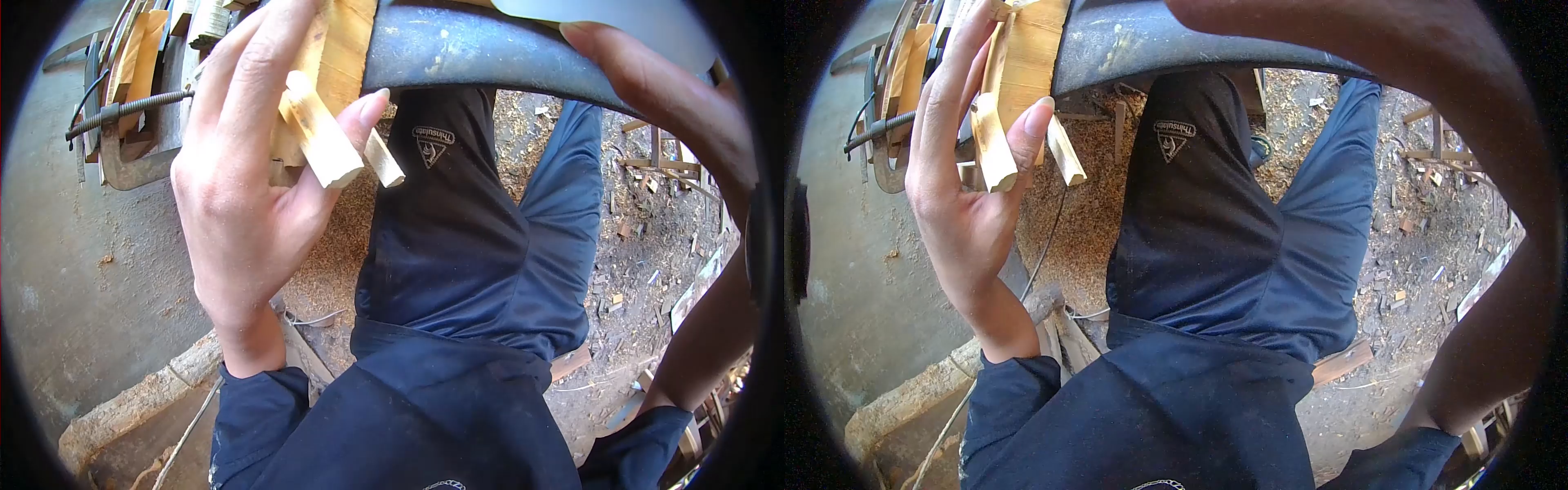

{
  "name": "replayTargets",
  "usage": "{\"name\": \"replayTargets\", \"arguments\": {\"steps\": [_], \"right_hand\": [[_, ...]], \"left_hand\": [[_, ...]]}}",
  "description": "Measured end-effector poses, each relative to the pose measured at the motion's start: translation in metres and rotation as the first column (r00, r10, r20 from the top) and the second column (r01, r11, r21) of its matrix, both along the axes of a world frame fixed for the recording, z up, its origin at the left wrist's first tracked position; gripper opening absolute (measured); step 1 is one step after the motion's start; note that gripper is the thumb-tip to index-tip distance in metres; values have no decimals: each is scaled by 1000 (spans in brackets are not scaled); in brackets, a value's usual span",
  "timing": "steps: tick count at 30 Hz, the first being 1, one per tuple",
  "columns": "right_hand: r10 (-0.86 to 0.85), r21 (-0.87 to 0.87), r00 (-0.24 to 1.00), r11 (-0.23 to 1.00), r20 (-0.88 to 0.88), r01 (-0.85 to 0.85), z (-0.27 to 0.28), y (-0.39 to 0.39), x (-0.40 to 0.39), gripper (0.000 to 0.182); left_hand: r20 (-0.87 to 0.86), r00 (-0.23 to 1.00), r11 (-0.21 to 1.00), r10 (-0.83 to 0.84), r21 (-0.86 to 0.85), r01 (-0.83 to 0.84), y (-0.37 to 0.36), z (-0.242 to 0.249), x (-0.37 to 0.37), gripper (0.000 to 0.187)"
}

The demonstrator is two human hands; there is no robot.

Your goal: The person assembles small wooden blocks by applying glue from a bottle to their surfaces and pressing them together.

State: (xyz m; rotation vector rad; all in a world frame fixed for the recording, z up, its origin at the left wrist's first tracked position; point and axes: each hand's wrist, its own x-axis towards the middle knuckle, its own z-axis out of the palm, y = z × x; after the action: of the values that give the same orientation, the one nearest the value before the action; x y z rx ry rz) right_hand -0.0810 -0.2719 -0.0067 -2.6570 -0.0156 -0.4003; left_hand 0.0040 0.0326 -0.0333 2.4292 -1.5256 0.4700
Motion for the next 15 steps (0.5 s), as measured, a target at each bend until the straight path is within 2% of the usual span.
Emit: {"name": "replayTargets", "arguments": {"steps": [15], "right_hand": [[3,-5,1000,1000,-14,-3,-3,0,5,64]], "left_hand": [[0,1000,1000,10,-2,-10,4,-2,1,65]]}}
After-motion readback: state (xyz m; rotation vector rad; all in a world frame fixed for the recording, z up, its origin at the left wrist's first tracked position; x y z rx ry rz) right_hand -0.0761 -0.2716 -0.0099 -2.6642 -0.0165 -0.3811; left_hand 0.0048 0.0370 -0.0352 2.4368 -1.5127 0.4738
